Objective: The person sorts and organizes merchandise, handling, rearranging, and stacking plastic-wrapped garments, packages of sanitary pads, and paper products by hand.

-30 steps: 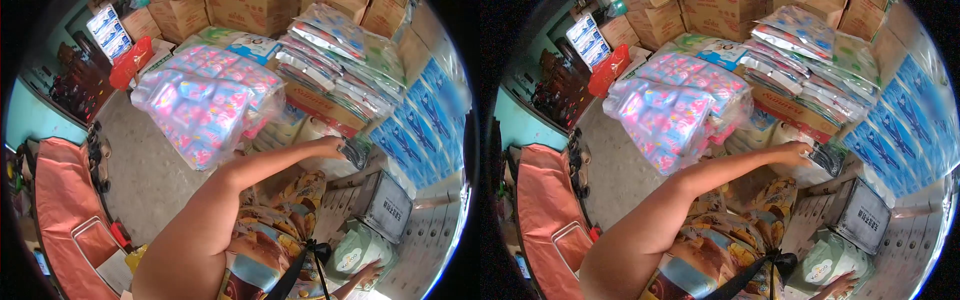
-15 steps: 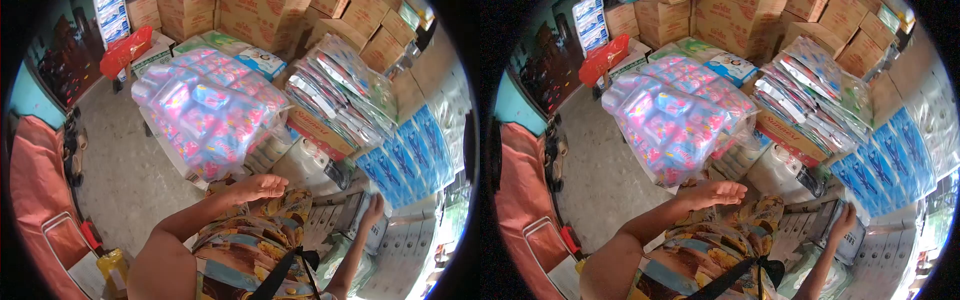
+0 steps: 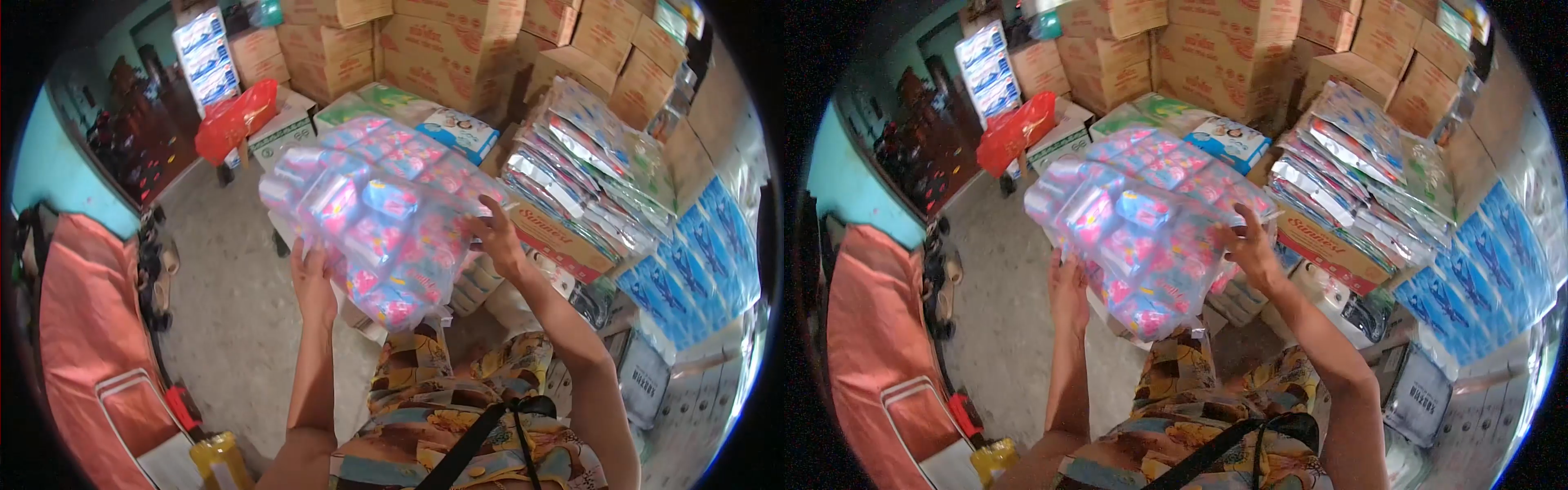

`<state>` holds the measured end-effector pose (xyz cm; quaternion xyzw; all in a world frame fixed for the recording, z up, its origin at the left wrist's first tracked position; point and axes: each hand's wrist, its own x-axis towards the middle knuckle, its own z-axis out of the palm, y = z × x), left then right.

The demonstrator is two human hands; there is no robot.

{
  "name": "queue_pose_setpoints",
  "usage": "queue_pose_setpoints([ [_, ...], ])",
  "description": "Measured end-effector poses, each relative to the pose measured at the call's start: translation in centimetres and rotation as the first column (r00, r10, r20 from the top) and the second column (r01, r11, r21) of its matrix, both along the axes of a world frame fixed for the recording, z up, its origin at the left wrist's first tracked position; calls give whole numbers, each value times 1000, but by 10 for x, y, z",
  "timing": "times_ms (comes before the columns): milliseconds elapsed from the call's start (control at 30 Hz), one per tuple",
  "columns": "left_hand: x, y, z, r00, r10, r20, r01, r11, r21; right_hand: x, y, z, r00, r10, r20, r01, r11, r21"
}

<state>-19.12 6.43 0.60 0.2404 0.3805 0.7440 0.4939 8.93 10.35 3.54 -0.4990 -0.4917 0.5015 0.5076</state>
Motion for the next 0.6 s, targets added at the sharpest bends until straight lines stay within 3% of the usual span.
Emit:
queue_pose_setpoints([
  [67,11,3,-10,974,22,-225,-27,1000,-17,-7,8,0,993,16,118,-9,998,-65],
  [100,16,11,-11,974,-3,-225,-1,1000,-16,-6,13,-2,986,44,163,-25,993,-114],
  [133,21,17,-13,935,88,-344,-71,996,62,-6,15,-1,975,76,209,-41,985,-169],
  [167,27,23,-15,875,185,-447,-133,980,146,-7,11,-1,986,62,156,-36,986,-165],
  [200,30,30,-19,881,165,-444,-115,984,138,-7,8,-1,986,45,161,-17,985,-172],
  [267,33,44,-24,710,256,-656,-187,967,174,-9,3,-2,973,88,214,-54,986,-159],
  [300,35,46,-26,720,248,-649,-175,969,176,-10,-3,-1,971,98,219,-60,983,-176],
  [367,40,43,-20,573,294,-765,-239,953,188,-7,-8,-7,970,101,223,-63,984,-168],
  [533,43,35,-18,611,282,-739,-224,958,180,15,-8,-25,989,68,129,-46,985,-165],
  [600,41,36,-23,592,283,-754,-217,958,189,30,-10,-27,999,37,23,-30,962,-273],
])
